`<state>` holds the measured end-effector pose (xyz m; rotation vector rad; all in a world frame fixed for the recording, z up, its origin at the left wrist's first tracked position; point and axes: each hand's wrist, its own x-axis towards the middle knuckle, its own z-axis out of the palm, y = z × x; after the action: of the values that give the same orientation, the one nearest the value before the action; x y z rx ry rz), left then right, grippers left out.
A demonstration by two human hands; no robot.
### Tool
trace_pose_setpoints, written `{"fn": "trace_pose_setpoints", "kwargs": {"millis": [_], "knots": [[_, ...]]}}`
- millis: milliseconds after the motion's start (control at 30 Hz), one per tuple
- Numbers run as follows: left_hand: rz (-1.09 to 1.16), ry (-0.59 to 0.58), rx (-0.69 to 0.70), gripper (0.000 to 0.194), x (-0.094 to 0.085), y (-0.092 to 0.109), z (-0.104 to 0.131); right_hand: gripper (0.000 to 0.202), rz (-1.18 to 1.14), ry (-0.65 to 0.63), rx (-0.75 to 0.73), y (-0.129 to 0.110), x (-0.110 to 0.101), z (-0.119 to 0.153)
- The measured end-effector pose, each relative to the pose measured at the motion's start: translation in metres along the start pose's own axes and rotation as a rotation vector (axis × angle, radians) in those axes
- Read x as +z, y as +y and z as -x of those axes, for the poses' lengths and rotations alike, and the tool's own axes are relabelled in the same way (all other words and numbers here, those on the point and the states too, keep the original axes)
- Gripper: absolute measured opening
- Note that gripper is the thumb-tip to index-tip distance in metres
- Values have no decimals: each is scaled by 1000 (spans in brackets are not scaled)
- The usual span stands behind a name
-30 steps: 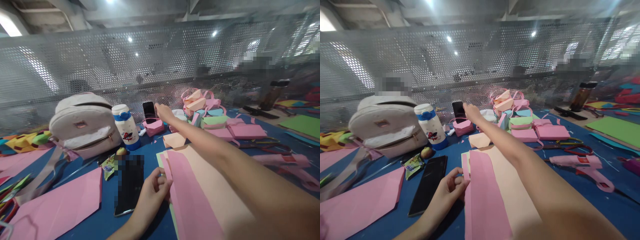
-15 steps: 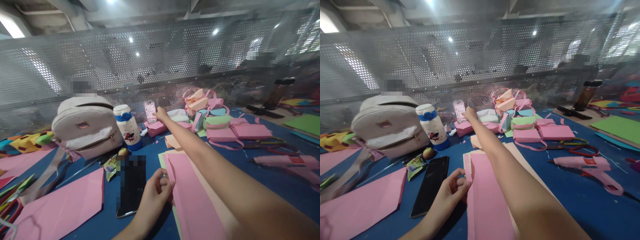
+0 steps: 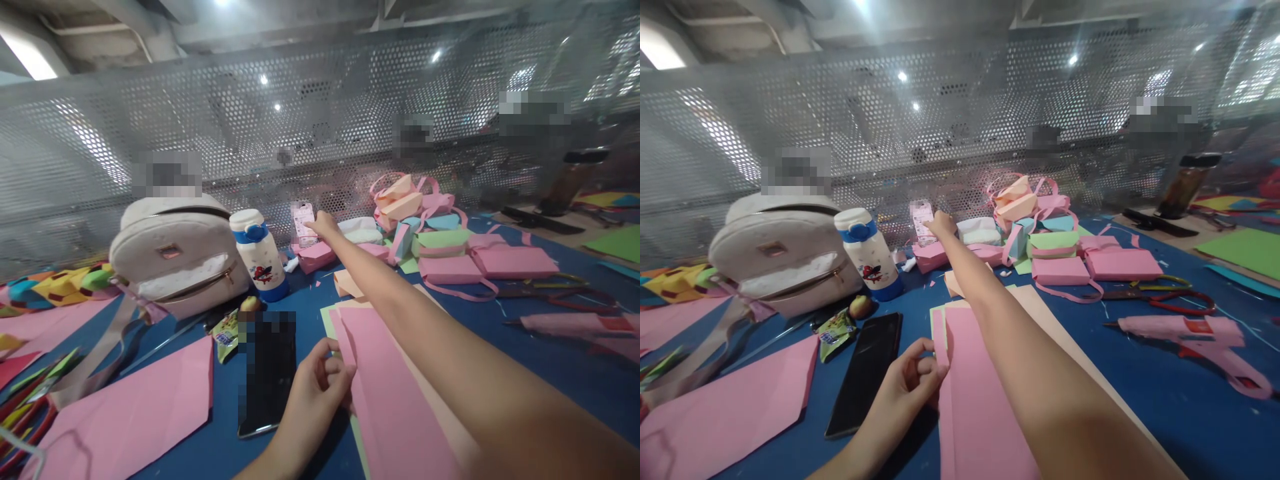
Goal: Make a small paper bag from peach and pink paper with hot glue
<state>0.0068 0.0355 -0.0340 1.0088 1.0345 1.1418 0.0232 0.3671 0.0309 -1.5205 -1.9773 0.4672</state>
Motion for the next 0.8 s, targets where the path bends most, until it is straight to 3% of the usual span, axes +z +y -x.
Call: {"fn": "trace_pose_setpoints", "kwargs": {"millis": [267,467,567,633,800], "knots": [[-22,-7,24,45,-2,-2,-1,32,-58,-7,-11,1,-8,8],[-59,-9,33,48,0,3,-1,35,-206,229,-3,-22,-17,33],[-79,0,38,49,1,4,1,40,-332,292,-80,-33,-19,65],[-87,11,47,50,1,3,2,44,-422,252,-169,-33,-20,96],[-95,14,47,50,0,3,1,34,-590,-50,-403,-5,-37,197]]}}
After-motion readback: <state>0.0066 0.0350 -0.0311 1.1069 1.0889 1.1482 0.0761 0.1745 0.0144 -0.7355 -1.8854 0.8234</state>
